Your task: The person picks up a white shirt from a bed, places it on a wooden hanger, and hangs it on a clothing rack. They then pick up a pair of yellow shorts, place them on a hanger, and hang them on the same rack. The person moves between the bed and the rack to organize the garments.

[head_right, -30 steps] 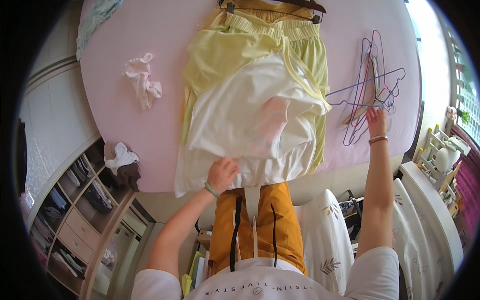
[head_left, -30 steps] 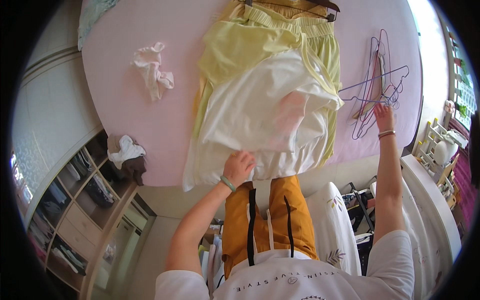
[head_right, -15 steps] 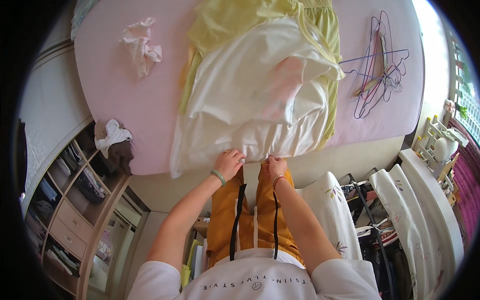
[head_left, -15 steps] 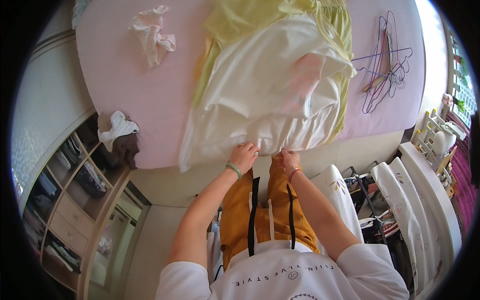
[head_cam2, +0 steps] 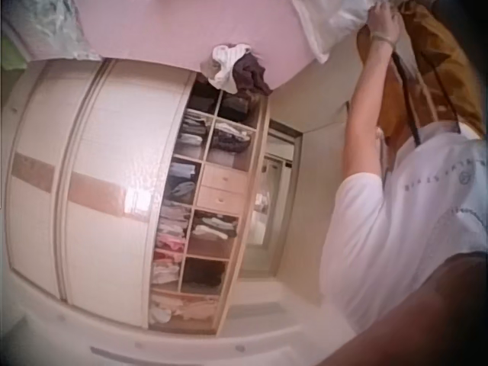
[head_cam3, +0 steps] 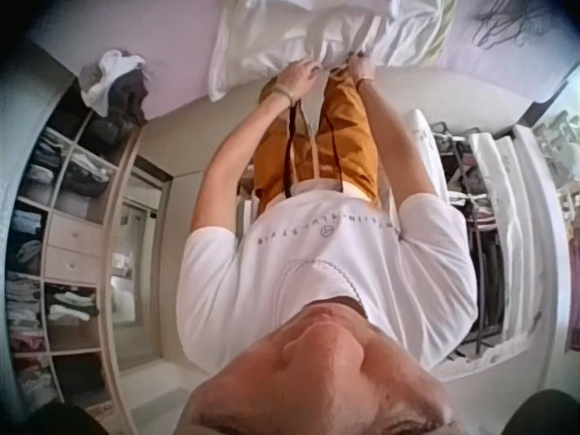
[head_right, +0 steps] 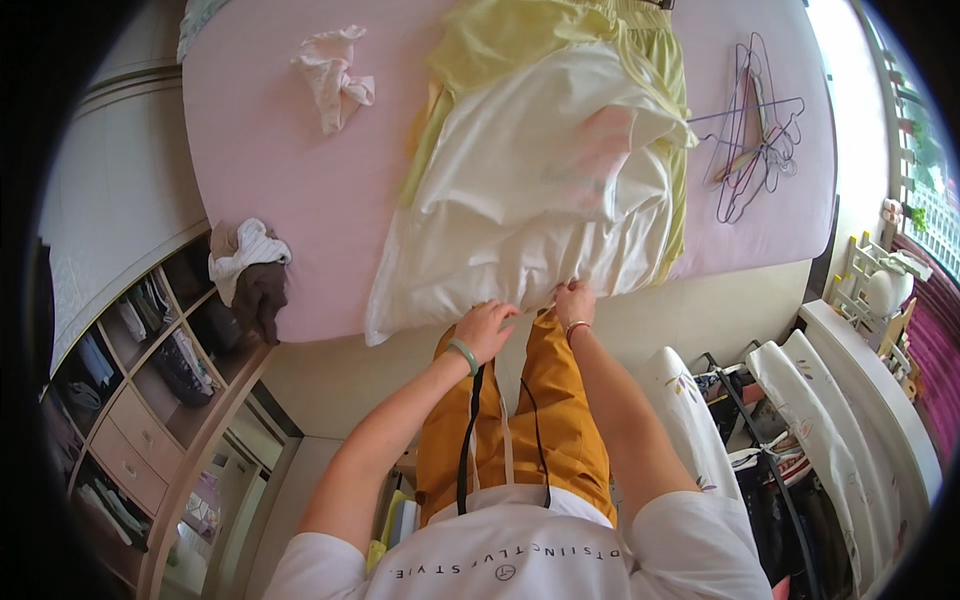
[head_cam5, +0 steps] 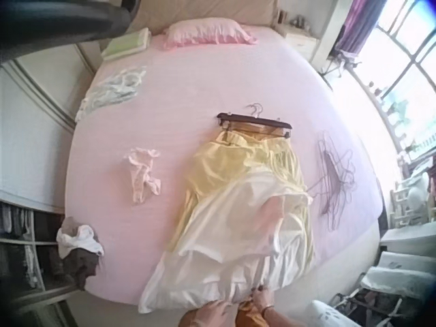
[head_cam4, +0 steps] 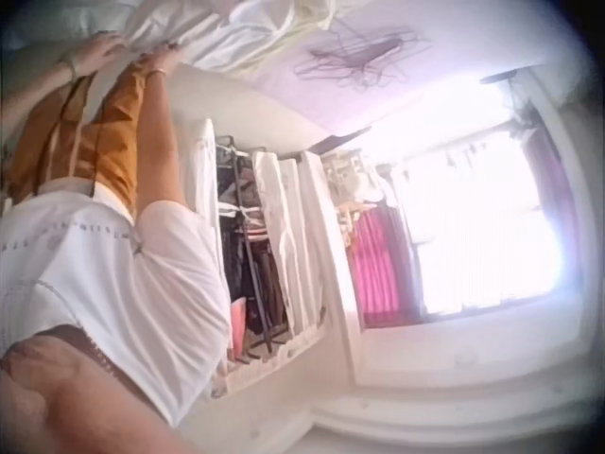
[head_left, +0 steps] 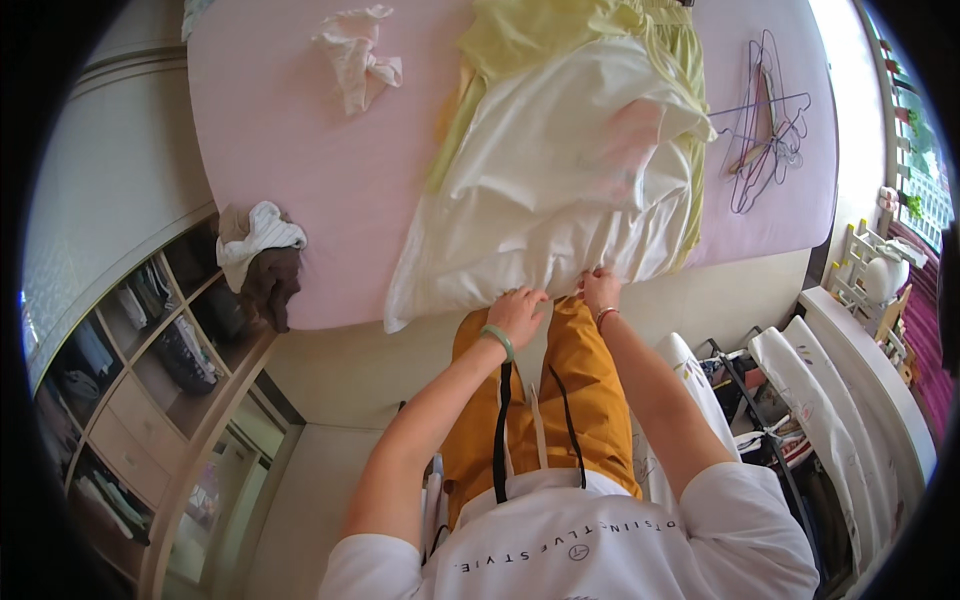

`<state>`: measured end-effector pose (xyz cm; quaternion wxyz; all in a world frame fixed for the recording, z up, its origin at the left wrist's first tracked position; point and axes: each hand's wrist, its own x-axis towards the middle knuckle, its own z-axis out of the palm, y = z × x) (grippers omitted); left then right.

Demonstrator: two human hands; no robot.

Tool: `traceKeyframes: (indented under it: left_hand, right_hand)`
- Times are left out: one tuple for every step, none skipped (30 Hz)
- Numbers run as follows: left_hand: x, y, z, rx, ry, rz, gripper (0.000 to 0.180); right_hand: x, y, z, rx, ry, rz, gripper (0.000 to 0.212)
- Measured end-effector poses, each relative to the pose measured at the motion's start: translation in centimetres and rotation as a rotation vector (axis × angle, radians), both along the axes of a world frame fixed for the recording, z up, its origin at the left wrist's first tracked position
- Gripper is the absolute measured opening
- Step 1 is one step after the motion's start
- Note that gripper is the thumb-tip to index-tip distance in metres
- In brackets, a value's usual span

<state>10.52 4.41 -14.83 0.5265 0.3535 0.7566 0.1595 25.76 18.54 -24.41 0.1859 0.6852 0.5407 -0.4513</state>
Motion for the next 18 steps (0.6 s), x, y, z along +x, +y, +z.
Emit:
traceKeyframes:
  left_hand:
    - [-0.7, -0.2, 0.2, -0.037, -0.035, 0.069, 0.021]
    - [-0.6, -1.0, 0.1, -0.027, -0.030, 0.059, 0.025]
    - [-0.6, -1.7, -0.3, -0.012, -0.020, 0.054, 0.029]
    - [-0.5, -2.3, -0.7, 0.005, -0.008, 0.048, 0.034]
    - [-0.3, -2.3, -0.1, 0.024, 0.030, 0.032, 0.038]
    - [-0.2, -2.2, 1.0, 0.044, 0.074, 0.011, 0.042]
    - [-0.1, -2.0, 2.0, 0.064, 0.118, -0.009, 0.047]
    - [0.0, -1.8, 3.0, 0.085, 0.175, -0.018, 0.051]
    - [0.3, -1.6, 4.0, 0.105, 0.232, -0.029, 0.056]
    - [0.4, -1.3, 5.0, 0.126, 0.287, -0.043, 0.060]
    - [0.0, -0.9, 5.9, 0.294, 0.415, -0.012, 0.061]
    - [-0.4, -0.6, 6.0, 0.223, 0.326, 0.043, 0.056]
    - [-1.1, -0.2, 5.8, 0.150, 0.237, 0.099, 0.052]
    - [-1.8, 0.3, 5.7, 0.076, 0.147, 0.157, 0.048]
    - [-3.5, 1.9, 8.8, -0.022, 0.069, 0.381, 0.041]
    - [-4.9, 2.9, 10.3, 0.060, -0.099, 0.591, 0.040]
    - [-6.3, 3.6, 11.3, 0.146, -0.272, 0.793, 0.039]
    - [-8.2, 4.6, 13.0, 0.232, -0.450, 0.984, 0.038]
  right_hand:
    - [0.0, -0.2, 0.3, 0.071, 0.000, 0.083, 0.025]
    - [0.4, -0.3, 0.8, 0.148, -0.006, 0.172, 0.025]
    - [0.6, -0.1, 2.4, 0.160, 0.022, 0.261, 0.023]
    - [0.8, 0.1, 4.3, 0.075, 0.050, 0.251, 0.023]
    - [0.7, 0.7, 6.6, -0.005, 0.075, 0.243, 0.024]
    - [0.7, 1.2, 8.7, -0.083, 0.105, 0.230, 0.025]
    - [0.6, 1.5, 10.2, -0.139, 0.194, 0.209, 0.025]
    - [-0.9, 2.3, 12.9, -0.195, 0.249, 0.225, 0.024]
    - [-3.2, 2.8, 16.6, -0.253, 0.303, 0.240, 0.024]
    - [-4.8, 3.2, 19.9, -0.309, 0.356, 0.252, 0.024]
    - [-5.9, 3.9, 21.7, -0.381, 0.440, 0.220, 0.023]
    - [-7.6, 4.8, 23.7, -0.412, 0.557, 0.128, 0.023]
    - [-9.4, 6.1, 25.8, -0.445, 0.674, 0.038, 0.023]
    - [-11.0, 7.8, 27.5, -0.377, 0.775, -0.007, 0.021]
    - [-12.4, 9.4, 28.6, -0.316, 0.935, -0.123, 0.018]
    - [-14.4, 10.7, 30.3, -0.226, 1.048, -0.191, 0.016]
    - [-15.6, 11.5, 31.2, -0.174, 1.177, -0.256, 0.020]
    - [-16.8, 12.0, 32.4, -0.113, 1.235, -0.227, 0.027]
